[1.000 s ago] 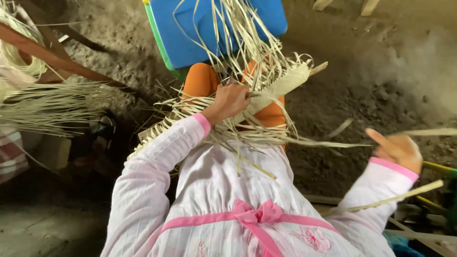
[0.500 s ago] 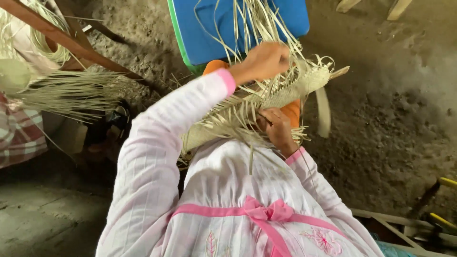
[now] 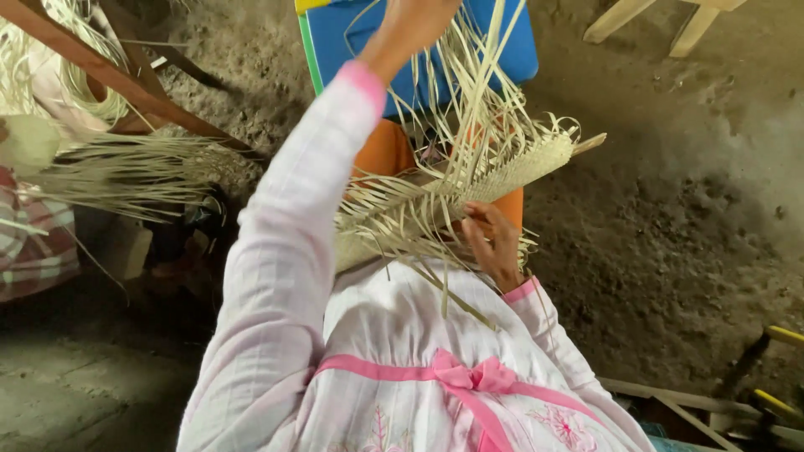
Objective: Weaving dried palm leaves together to create a structured craft item.
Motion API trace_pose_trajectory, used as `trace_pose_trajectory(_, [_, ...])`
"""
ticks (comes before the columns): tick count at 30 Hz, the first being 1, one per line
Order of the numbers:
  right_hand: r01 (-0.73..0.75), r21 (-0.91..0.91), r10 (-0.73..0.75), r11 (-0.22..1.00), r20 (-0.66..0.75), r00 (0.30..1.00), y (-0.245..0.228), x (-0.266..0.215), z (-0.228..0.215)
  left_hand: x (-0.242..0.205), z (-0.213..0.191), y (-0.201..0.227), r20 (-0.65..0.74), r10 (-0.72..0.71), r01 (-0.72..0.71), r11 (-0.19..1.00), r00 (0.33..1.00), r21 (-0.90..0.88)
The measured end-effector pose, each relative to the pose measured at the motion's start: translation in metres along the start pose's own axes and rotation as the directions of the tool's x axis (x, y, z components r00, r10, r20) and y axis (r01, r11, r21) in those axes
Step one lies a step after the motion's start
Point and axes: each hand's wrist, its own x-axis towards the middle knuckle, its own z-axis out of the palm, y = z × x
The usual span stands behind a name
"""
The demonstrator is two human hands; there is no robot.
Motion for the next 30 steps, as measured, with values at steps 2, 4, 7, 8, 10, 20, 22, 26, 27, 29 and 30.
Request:
trace_pose_trajectory(2, [-0.1, 0.011, 0.1, 0.995, -0.061, 0.993, 0.015, 0.0, -0.003, -0.036, -0.011, 0.014, -0.071, 0.036, -0.034, 0.999, 0.997, 0.04])
trace_pose_trajectory(4, [-0.161, -0.038, 0.16, 0.986, -0.017, 0.987, 0.02, 0.008, -0.01, -0.074, -0.036, 0.057, 0.295, -0.094, 0.1, 0.995, 0.951, -0.006])
trace_pose_trajectory(7, [-0.232, -0.128, 0.241, 0.964, 0.067, 0.968, 0.013, 0.022, -0.012, -0.117, -0.021, 0.056, 0.687, -0.104, 0.192, 0.98, 0.719, -0.053])
trace_pose_trajectory(8, [-0.258, -0.165, 0.277, 0.952, 0.107, 0.955, 0.008, 0.027, -0.01, -0.132, -0.007, 0.044, 0.749, -0.038, 0.17, 0.98, 0.661, -0.101])
trace_pose_trajectory(10, [-0.254, -0.182, 0.28, 0.95, 0.132, 0.951, -0.003, 0.036, -0.005, -0.138, 0.019, 0.024, 0.771, -0.04, 0.188, 0.977, 0.636, -0.103])
trace_pose_trajectory(20, [-0.259, -0.132, 0.28, 0.957, 0.183, 0.942, 0.009, 0.041, 0.002, -0.139, 0.051, 0.022, 0.793, -0.046, 0.255, 0.957, 0.608, -0.14])
trace_pose_trajectory(22, [-0.254, -0.122, 0.273, 0.96, 0.188, 0.943, 0.006, 0.042, 0.001, -0.14, 0.058, 0.016, 0.808, -0.04, 0.268, 0.952, 0.587, -0.148])
trace_pose_trajectory(26, [-0.243, -0.077, 0.254, 0.967, 0.214, 0.943, 0.004, 0.042, 0.002, -0.144, 0.047, 0.022, 0.848, -0.039, 0.289, 0.947, 0.529, -0.137])
trace_pose_trajectory(27, [-0.245, -0.076, 0.255, 0.967, 0.21, 0.944, 0.007, 0.043, 0.001, -0.14, 0.043, 0.027, 0.849, -0.037, 0.287, 0.948, 0.527, -0.137])
trace_pose_trajectory(29, [-0.276, -0.015, 0.272, 0.961, 0.244, 0.931, 0.013, 0.043, -0.002, -0.132, 0.036, 0.037, 0.873, -0.018, 0.158, 0.985, 0.487, -0.068])
trace_pose_trajectory(30, [-0.279, -0.014, 0.274, 0.96, 0.242, 0.931, 0.02, 0.041, -0.003, -0.128, 0.022, 0.053, 0.874, -0.017, 0.158, 0.985, 0.485, -0.068])
